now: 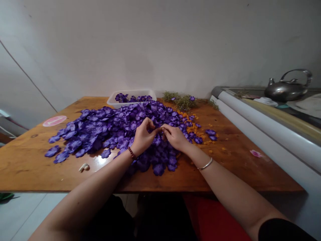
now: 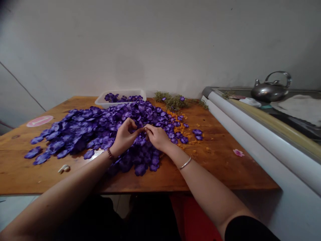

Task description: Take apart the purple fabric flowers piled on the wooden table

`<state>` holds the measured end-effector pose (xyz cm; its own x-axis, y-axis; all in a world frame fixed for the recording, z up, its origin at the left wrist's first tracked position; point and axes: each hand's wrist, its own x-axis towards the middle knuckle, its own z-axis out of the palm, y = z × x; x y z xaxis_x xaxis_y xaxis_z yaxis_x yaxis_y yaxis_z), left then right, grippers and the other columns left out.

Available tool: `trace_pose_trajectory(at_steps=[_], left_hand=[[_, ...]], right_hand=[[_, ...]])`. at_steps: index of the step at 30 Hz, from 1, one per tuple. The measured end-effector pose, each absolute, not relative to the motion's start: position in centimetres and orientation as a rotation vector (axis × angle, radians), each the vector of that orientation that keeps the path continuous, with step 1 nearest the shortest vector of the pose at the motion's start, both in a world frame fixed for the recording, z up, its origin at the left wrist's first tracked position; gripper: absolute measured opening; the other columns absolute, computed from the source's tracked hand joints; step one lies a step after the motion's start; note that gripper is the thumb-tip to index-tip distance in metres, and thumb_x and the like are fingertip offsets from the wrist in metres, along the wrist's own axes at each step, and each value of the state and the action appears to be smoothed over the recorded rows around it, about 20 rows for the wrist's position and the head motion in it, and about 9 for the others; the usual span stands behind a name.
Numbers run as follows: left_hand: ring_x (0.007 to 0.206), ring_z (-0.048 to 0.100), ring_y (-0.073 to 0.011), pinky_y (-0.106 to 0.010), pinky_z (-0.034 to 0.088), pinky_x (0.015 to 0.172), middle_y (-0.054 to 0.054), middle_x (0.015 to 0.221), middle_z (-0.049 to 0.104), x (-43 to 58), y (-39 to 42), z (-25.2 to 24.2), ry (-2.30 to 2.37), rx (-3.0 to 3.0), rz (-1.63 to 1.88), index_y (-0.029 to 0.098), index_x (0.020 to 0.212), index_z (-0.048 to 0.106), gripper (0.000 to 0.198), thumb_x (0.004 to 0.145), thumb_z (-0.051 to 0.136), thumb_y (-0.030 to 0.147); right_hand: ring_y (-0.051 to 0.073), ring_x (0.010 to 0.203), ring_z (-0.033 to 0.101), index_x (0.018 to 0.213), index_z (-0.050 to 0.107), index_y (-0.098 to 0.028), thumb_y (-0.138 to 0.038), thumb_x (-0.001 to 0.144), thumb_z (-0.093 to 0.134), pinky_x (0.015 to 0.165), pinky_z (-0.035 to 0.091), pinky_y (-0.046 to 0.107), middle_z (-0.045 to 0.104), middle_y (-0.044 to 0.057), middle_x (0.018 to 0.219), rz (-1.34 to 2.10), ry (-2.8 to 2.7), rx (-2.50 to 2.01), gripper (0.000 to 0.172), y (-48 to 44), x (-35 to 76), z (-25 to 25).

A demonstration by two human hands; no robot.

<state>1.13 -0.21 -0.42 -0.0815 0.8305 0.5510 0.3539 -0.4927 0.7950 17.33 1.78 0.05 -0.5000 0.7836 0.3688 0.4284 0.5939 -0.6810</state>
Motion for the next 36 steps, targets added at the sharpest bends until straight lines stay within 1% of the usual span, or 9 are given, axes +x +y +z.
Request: trace_pose_trajectory(at_steps=[11,15,18,21,25,29,33,36], left_hand=[[0.060,0.042,-0.0090,-0.021,0.036,0.057,0.005,0.066,0.043,0.99,-0.48,0.01,1.220,1.804,1.545,0.020,0.073,0.041,0.031,0.074,0.069,0.033],[0.056,0.040,-0.0081,-0.021,0.036,0.054,0.006,0.063,0.041,0.98,-0.27,0.09,1.124,1.700,1.519,0.020,0.072,0.038,0.037,0.071,0.071,0.037],[0.056,0.039,-0.0077,-0.020,0.035,0.054,0.007,0.063,0.040,0.96,-0.18,0.15,1.103,1.670,1.511,0.020,0.071,0.038,0.040,0.069,0.073,0.039],[0.056,0.038,-0.0077,-0.021,0.034,0.054,0.006,0.063,0.040,0.94,-0.32,0.27,1.104,1.694,1.491,0.020,0.070,0.039,0.038,0.071,0.072,0.038],[0.056,0.037,-0.0079,-0.021,0.033,0.055,0.006,0.063,0.040,0.95,-0.69,0.49,1.114,1.735,1.464,0.019,0.068,0.040,0.035,0.071,0.072,0.035],[0.057,0.038,-0.0082,-0.020,0.033,0.053,0.005,0.062,0.040,0.99,-0.82,0.54,1.106,1.697,1.430,0.019,0.068,0.039,0.038,0.071,0.072,0.039],[0.055,0.039,-0.0075,-0.019,0.034,0.051,0.005,0.061,0.041,0.96,-0.71,0.45,1.054,1.649,1.392,0.019,0.066,0.040,0.043,0.068,0.075,0.043],[0.052,0.040,-0.0070,-0.019,0.037,0.047,0.006,0.059,0.043,1.01,-0.63,0.42,1.024,1.554,1.350,0.019,0.068,0.041,0.045,0.065,0.077,0.046]], right_hand=[[0.015,0.057,0.055,0.077,0.056,-0.023,-0.025,0.093,0.042,0.060,0.035,0.025,0.059,-0.003,0.059,0.707,-2.177,-0.918,0.022,1.83,17.48,0.18],[0.014,0.056,0.053,0.075,0.054,-0.024,-0.028,0.094,0.042,0.058,0.035,0.025,0.057,-0.003,0.057,0.699,-2.190,-0.921,0.023,1.81,17.44,0.05],[0.015,0.057,0.053,0.075,0.054,-0.023,-0.029,0.094,0.041,0.058,0.034,0.025,0.056,-0.002,0.058,0.659,-2.190,-0.950,0.024,1.72,17.35,0.00],[0.015,0.057,0.052,0.076,0.055,-0.023,-0.028,0.094,0.041,0.058,0.033,0.025,0.056,-0.002,0.059,0.619,-2.209,-0.983,0.023,1.63,17.36,0.09],[0.015,0.058,0.052,0.082,0.059,-0.022,-0.025,0.094,0.042,0.057,0.030,0.025,0.059,-0.001,0.062,0.543,-2.259,-1.009,0.021,1.56,17.48,0.27],[0.016,0.061,0.054,0.088,0.062,-0.022,-0.022,0.093,0.043,0.057,0.029,0.025,0.063,0.001,0.068,0.459,-2.293,-1.017,0.019,1.57,17.51,0.22],[0.017,0.063,0.055,0.086,0.062,-0.022,-0.022,0.092,0.044,0.058,0.029,0.026,0.065,0.003,0.071,0.421,-2.315,-1.014,0.019,1.52,17.63,0.22],[0.017,0.061,0.054,0.084,0.062,-0.022,-0.023,0.092,0.043,0.057,0.029,0.026,0.064,0.002,0.070,0.417,-2.330,-1.007,0.020,1.45,17.82,0.47]])
